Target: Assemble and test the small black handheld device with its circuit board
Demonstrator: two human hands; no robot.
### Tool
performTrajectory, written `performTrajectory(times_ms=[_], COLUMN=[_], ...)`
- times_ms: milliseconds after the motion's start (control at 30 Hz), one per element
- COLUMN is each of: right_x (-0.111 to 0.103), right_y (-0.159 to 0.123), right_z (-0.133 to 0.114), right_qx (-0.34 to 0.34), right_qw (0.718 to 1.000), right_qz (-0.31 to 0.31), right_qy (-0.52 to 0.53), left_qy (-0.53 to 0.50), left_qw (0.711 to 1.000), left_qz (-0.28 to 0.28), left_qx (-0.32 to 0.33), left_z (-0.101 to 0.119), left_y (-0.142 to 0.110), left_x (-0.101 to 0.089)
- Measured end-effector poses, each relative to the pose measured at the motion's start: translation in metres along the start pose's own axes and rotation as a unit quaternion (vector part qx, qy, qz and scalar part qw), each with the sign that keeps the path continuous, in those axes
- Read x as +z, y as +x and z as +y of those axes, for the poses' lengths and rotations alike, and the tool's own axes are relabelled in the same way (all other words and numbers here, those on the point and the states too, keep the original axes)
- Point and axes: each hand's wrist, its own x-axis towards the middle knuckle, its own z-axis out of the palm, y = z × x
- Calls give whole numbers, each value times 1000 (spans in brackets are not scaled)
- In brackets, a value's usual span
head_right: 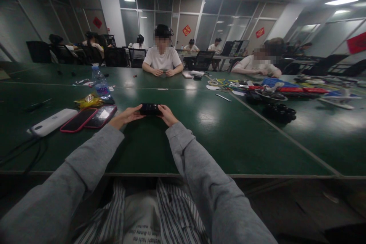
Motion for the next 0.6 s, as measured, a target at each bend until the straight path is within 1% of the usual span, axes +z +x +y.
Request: performTrajectory(times_ms=[167, 300, 367, 467, 533, 600], right_x=[-1, -2, -3, -3, -4, -4], right_y=[1, -2, -4, -6, -6, -5], right_z=[2, 0, 0, 0, 2, 4], right_qx=[-42, -92, -147, -225, -243, -249], right_qw=[994, 983, 962, 920, 910, 908], right_qz=[12, -11, -37, -78, -87, -85], right_qy=[-96, -161, -225, -312, -323, -325], left_qy=[19, 47, 67, 102, 130, 162], left_qw=[1000, 999, 997, 994, 990, 985], left_qz=[15, 22, 23, 30, 35, 41], left_qx=[0, 7, 13, 24, 33, 43], left_z=[2, 4, 4, 5, 5, 5], left_y=[-1, -4, -6, -10, -12, -11], left_x=[-1, 1, 3, 7, 8, 8])
